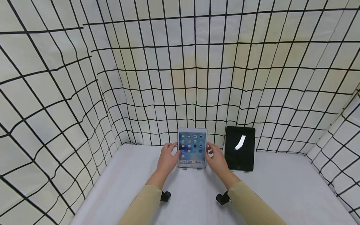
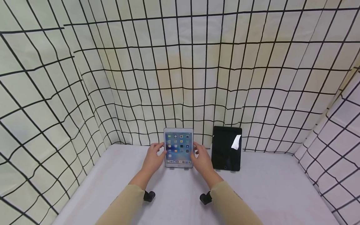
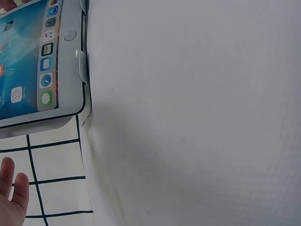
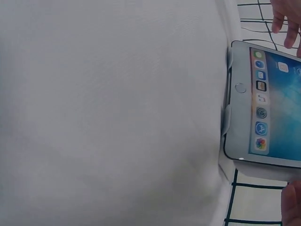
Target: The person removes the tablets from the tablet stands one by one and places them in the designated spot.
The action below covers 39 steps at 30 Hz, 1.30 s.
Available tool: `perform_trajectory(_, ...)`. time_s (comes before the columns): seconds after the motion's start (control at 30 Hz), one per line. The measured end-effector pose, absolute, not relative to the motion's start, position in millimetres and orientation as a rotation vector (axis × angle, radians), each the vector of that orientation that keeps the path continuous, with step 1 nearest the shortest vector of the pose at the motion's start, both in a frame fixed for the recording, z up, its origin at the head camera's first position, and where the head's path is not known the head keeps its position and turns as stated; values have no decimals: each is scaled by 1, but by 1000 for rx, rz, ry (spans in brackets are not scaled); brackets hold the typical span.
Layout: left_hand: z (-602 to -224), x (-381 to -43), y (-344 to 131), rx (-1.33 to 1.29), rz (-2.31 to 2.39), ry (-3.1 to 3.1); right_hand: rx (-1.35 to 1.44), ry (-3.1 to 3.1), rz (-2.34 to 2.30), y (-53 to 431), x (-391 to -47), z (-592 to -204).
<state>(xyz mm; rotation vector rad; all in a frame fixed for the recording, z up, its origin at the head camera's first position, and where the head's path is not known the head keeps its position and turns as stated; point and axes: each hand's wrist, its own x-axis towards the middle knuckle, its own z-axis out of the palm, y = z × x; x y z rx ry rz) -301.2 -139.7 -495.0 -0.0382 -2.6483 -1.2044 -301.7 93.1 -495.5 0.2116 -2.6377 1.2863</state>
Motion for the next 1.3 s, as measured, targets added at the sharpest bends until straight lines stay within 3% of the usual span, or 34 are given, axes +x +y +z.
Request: perform_trajectory(1.3, -503, -306, -143, -118, -1280, -2643, 224, -2593, 1357, 95, -307, -514)
